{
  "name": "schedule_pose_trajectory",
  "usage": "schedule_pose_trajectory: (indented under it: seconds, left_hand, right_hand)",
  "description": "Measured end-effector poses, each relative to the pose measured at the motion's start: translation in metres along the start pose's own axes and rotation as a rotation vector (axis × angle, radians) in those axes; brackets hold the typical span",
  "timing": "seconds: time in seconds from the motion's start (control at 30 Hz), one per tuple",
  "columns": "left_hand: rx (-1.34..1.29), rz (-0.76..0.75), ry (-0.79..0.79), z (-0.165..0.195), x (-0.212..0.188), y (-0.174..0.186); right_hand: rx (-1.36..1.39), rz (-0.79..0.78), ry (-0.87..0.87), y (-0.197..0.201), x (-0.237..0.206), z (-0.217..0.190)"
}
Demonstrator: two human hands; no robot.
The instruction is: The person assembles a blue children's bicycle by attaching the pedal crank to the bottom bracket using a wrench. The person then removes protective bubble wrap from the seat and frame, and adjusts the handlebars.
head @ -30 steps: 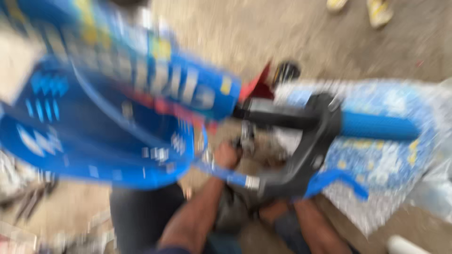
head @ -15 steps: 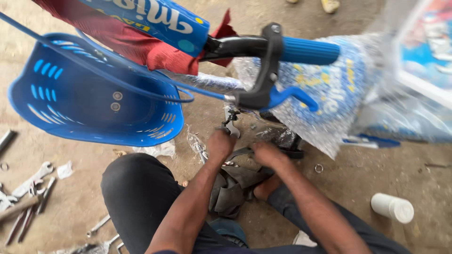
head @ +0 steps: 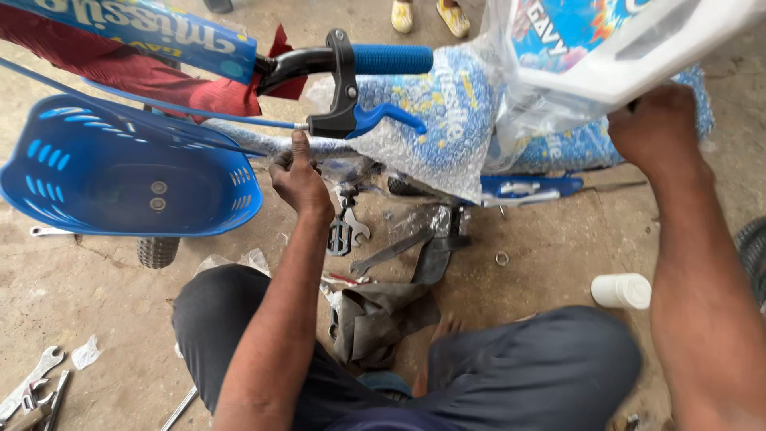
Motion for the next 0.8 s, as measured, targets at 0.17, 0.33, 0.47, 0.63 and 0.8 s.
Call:
schedule_pose_trajectory:
  seconds: [0.17, 0.33, 0.47, 0.63, 0.8]
  left_hand:
    - [0.026, 0.037, -0.192, 0.018, 0.019, 0.006]
    - [0.172, 0.025, -0.187, 0.006, 0.046, 0.009]
    - [0.361, -0.009, -0.129, 0.005, 0.068, -0.018]
    - [0.532, -0.098, -0.256, 0.023, 0.099, -0.077]
    - [0.387, -0.454, -0.265, 0.027, 0.082, -0.138]
  right_hand:
    - [-0.084, 0.161, 0.313, -0.062, 0.049, 0.008]
    - [-0.226, 0.182, 0.342, -0.114, 0.077, 0.011]
    - [-0.237, 0.140, 0.321, -0.105, 0.071, 0.018]
    - [-0.285, 0.064, 0.229, -0.064, 0.059, 0.021]
    - [-0.274, -0.344, 0.071, -0.055, 0.057, 0.012]
Point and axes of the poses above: each hand's wrist, its own x-axis towards the middle knuckle, its own y-axis out of the back of the hand, z = x × y, the point moved 6 cm from there along x, towards the middle knuckle, and after that the axes turned 11 degrees about -z, right-handed, at the moved point
